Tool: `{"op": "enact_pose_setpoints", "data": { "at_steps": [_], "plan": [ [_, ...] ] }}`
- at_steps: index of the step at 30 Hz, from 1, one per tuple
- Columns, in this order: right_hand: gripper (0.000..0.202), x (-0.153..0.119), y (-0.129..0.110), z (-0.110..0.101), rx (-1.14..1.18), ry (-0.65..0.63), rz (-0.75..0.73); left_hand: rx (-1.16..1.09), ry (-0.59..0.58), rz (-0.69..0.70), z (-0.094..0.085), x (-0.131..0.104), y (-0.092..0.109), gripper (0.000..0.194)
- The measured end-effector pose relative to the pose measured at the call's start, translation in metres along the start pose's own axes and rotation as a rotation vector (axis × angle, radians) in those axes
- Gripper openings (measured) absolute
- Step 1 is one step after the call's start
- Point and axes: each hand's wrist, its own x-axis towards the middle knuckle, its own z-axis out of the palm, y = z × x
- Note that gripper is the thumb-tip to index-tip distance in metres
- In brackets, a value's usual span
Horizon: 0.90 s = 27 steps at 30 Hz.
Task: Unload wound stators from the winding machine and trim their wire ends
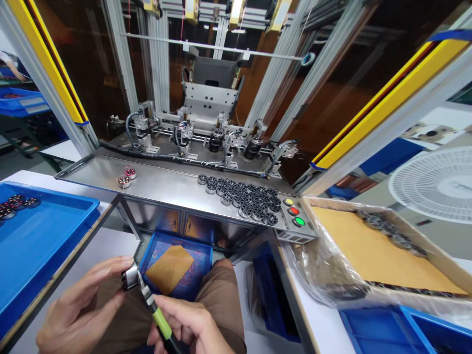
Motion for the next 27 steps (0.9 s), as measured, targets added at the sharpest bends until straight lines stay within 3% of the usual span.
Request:
{"op": "enact_pose_setpoints", "data": {
  "at_steps": [9,14,18,21,27],
  "plan": [
    [0.068,-0.003,0.006,-0.004,-0.031,0.026,0.01,-0.041,0.004,-0.095,0.001,-0.001,0.0,0.038],
    [0.065,0.0,0.007,-0.004,-0.086,0.044,-0.046,0.013,0.001,-0.031,0.001,0.003,0.003,0.04],
    [0.06,0.003,-0.002,-0.003,-0.317,0.07,-0.117,0.065,0.006,0.068,0.002,0.004,0.003,0.053],
    [0.062,0.002,-0.007,-0.003,-0.432,0.134,-0.051,0.104,0.042,0.163,0.003,0.005,0.001,0.064],
    [0.071,-0.004,-0.008,-0.008,-0.26,0.205,0.092,0.315,0.061,0.217,0.002,0.007,-0.002,0.046]
  ]
}}
